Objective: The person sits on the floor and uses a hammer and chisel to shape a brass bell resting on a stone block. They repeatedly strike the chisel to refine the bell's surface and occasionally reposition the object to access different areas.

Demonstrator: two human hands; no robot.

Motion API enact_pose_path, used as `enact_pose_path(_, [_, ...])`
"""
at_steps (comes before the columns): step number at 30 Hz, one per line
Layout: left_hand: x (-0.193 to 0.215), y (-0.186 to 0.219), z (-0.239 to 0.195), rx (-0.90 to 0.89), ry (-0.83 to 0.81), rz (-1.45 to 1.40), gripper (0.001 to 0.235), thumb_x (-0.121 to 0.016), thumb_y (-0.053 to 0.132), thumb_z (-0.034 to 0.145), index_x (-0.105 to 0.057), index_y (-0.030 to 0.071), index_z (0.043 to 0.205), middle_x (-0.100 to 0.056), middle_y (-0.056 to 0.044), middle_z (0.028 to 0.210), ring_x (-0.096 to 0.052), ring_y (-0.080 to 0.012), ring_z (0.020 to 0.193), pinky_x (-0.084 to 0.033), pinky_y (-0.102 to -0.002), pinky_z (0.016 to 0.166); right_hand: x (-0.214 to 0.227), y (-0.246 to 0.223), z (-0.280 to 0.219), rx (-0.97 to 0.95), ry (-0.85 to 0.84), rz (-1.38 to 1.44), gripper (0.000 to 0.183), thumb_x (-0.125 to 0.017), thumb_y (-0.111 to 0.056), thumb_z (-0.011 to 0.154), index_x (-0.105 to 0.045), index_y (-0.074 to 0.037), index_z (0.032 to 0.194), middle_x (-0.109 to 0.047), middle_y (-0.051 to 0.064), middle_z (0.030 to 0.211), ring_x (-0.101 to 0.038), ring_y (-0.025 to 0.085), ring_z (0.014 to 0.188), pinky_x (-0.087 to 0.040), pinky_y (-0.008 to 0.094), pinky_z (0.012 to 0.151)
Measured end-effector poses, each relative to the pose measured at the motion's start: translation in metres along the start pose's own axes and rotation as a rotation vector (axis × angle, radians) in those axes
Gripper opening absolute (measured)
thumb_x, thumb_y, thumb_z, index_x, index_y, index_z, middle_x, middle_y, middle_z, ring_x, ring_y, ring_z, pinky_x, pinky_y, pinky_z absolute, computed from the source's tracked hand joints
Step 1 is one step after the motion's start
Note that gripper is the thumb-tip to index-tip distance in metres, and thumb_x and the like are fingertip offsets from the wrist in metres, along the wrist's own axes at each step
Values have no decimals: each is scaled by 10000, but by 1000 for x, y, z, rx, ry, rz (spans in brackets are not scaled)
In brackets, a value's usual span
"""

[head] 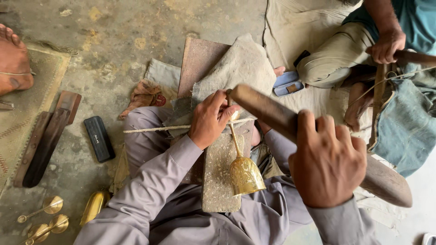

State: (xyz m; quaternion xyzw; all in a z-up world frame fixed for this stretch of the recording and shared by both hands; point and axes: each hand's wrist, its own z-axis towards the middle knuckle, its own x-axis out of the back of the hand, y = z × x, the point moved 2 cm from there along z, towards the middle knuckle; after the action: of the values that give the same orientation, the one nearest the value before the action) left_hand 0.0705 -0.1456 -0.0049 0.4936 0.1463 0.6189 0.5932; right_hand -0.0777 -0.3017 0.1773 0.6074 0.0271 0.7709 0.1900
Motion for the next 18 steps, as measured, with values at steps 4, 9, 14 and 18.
enact_pose_path(4, [12,-9,6,131,-78,-8,256,-660,281,1035,-544,56,999,-679,-68,857,-690,-156,687,-580,-316,534,-27,15,-43,-255,-394,559,411,-791,-334,780,-686,-127,1119,-693,113,821,-668,284,740,-513,418,681])
enact_pose_path(9, [33,-14,-10,102,-165,174,242,-654,277,979,-585,50,1026,-647,-74,837,-619,-161,621,-507,-316,482,-72,-2,-108,-367,-591,1437,682,-911,-337,587,-675,-5,1135,-771,84,919,-730,206,817,-582,364,731])
enact_pose_path(14, [48,-43,13,55,27,415,206,-636,291,1053,-637,88,1016,-648,-118,963,-555,-155,581,-465,-280,460,-113,-30,-156,-797,-419,1460,395,-877,-158,694,-726,30,1006,-783,103,809,-729,184,711,-588,337,683])
enact_pose_path(18, [38,-54,13,287,-114,261,196,-600,261,1053,-579,75,995,-660,-74,740,-589,-221,552,-455,-394,489,-114,-53,-152,-777,-362,1571,240,-811,-78,762,-732,38,958,-774,110,786,-719,177,676,-574,330,643])
